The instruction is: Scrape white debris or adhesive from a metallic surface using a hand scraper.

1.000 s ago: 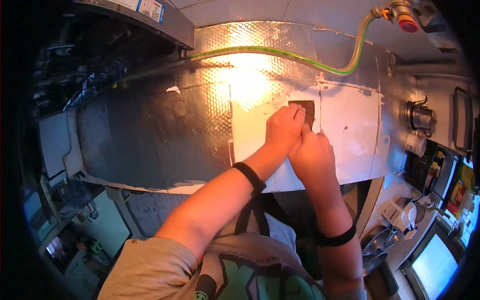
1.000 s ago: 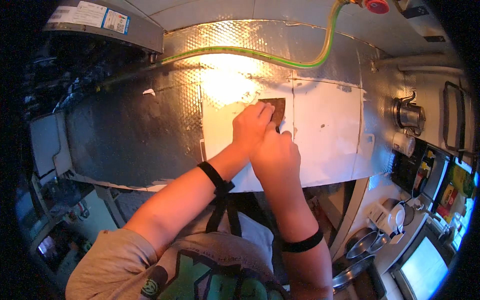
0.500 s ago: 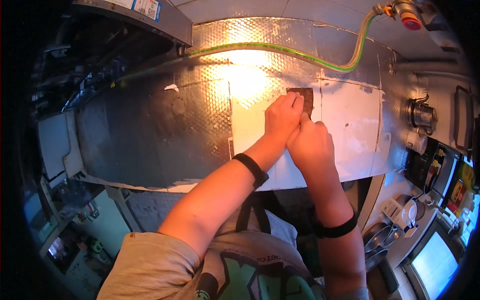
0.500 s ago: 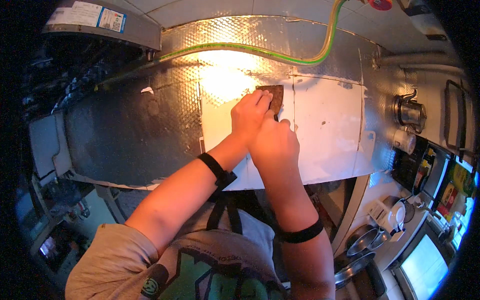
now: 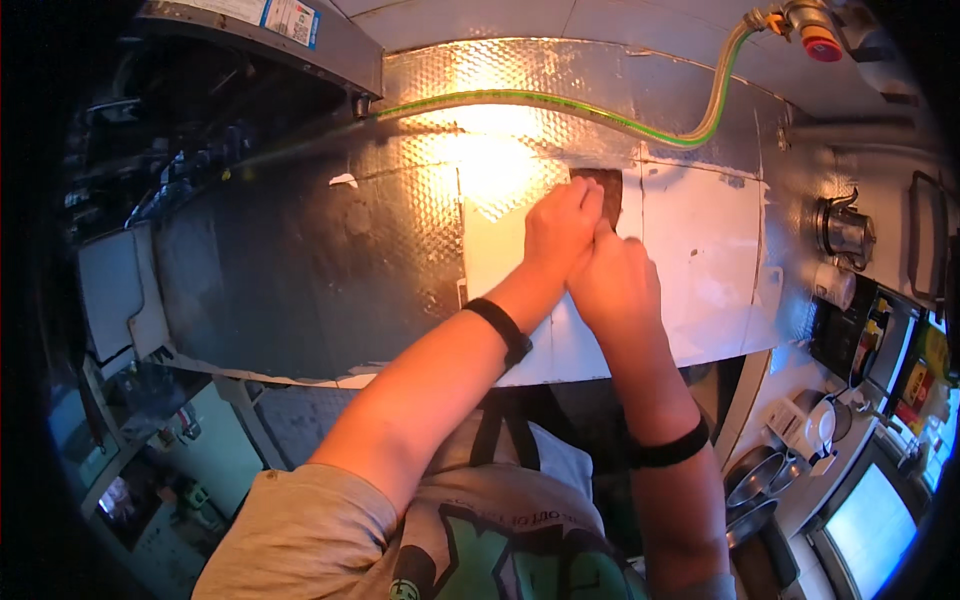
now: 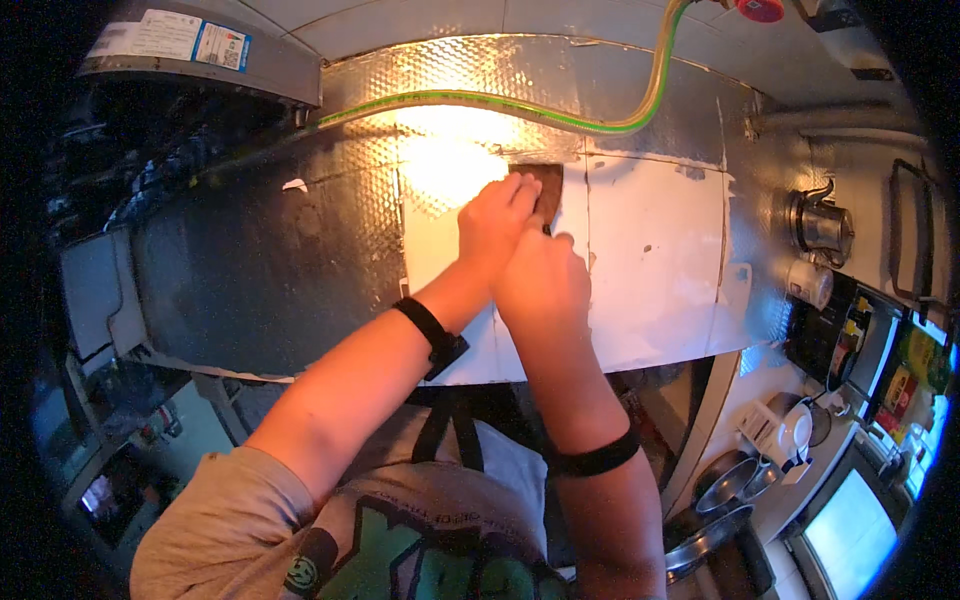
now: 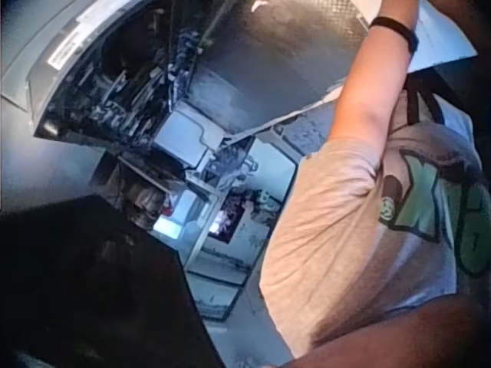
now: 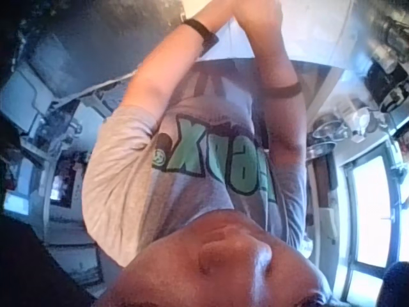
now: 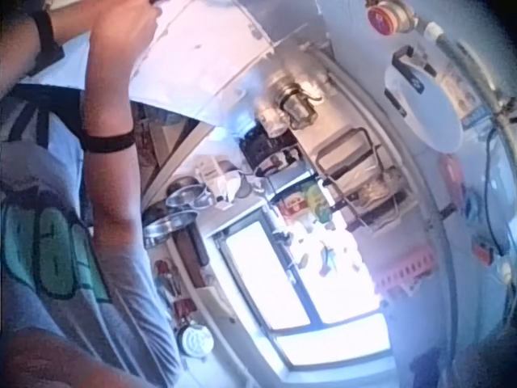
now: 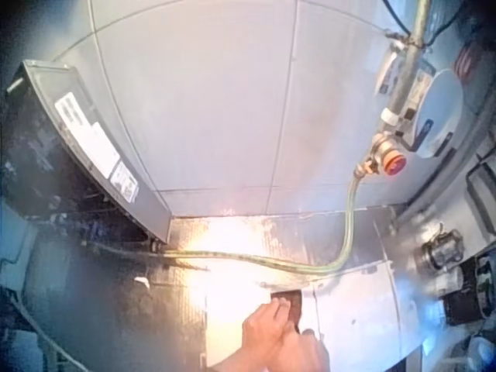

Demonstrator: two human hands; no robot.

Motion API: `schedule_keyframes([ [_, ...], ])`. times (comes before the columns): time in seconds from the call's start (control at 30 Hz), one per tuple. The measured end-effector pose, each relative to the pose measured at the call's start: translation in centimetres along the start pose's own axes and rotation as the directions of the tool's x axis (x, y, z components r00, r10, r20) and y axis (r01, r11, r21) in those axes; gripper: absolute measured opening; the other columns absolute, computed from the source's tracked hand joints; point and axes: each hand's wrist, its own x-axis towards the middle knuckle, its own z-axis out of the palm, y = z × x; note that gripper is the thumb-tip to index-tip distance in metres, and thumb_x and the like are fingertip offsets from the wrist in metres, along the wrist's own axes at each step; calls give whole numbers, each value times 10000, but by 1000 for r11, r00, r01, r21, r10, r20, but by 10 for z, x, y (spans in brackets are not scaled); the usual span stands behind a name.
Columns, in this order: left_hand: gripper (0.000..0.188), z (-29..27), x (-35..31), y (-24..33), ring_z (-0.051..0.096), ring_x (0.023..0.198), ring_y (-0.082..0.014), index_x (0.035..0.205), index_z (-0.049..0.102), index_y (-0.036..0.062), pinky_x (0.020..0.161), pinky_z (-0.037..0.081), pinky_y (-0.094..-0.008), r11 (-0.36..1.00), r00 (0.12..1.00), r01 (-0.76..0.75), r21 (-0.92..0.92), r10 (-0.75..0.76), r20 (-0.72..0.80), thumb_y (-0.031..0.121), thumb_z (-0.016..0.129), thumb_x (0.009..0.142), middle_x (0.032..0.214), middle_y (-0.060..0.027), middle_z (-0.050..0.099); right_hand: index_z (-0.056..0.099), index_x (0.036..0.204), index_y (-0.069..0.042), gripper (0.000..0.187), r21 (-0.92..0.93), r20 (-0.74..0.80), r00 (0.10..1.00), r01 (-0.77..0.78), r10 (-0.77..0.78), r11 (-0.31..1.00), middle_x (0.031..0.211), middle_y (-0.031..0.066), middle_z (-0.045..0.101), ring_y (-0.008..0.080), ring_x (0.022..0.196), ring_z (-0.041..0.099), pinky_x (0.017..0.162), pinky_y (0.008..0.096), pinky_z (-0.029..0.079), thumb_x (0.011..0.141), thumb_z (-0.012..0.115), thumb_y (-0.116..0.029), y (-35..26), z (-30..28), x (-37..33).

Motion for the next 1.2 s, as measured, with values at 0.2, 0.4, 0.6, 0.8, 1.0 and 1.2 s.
schedule_keyframes([
  [0.2, 258, 5, -15, 5, 650, 803, -232, 997, 673, 44, 651, 567, -344, 999, 998, -31, 25, 32, -48, 91, 647, 745, 927, -69, 638, 655, 996, 3, 260, -27, 52, 998, 25, -24, 999, 814, 337, 644, 521, 787, 649, 728, 575, 534, 916, 544, -218, -3, -11, -10],
  [0.4, 241, -5, 3, 6, 654, 819, -239, 986, 667, 27, 655, 564, -350, 999, 999, -33, 28, 33, 9, 86, 649, 753, 926, -71, 639, 654, 995, 3, 248, -34, 16, 1000, 20, -20, 999, 799, 336, 640, 524, 765, 645, 725, 567, 540, 909, 552, -207, -1, -7, 2],
  [0.6, 224, 0, 2, 1, 650, 841, -243, 993, 662, 21, 668, 564, -357, 998, 998, -52, 37, 53, -27, 80, 640, 778, 917, -78, 636, 653, 1005, 12, 257, -24, -5, 1000, 21, -21, 999, 791, 328, 645, 523, 771, 648, 732, 560, 544, 910, 550, -204, 0, -2, -1],
  [0.8, 235, 3, -7, 2, 651, 836, -235, 1009, 669, 33, 662, 562, -361, 999, 1000, -17, 41, 18, -17, 87, 638, 782, 912, -69, 623, 658, 1046, 16, 280, -29, 81, 997, -9, 11, 1000, 814, 328, 654, 513, 805, 655, 750, 560, 544, 919, 537, -203, -4, -12, -4],
  [1.0, 245, 3, 5, 1, 653, 842, -231, 993, 683, 41, 669, 565, -358, 999, 1000, -12, 44, 13, -20, 98, 645, 758, 920, -61, 638, 670, 1061, 4, 302, -27, 70, 998, -6, 8, 1000, 829, 333, 657, 516, 834, 654, 779, 565, 536, 926, 528, -225, -3, -9, 7],
  [1.2, 334, 4, 2, -5, 654, 892, -251, 1055, 687, 54, 708, 568, -375, 998, 999, -48, 35, 47, 21, 147, 675, 735, 994, -58, 653, 658, 1051, 5, 300, -35, 95, 995, -33, 37, 999, 867, 339, 659, 515, 864, 653, 806, 561, 531, 921, 534, -236, -2, -5, 7],
])
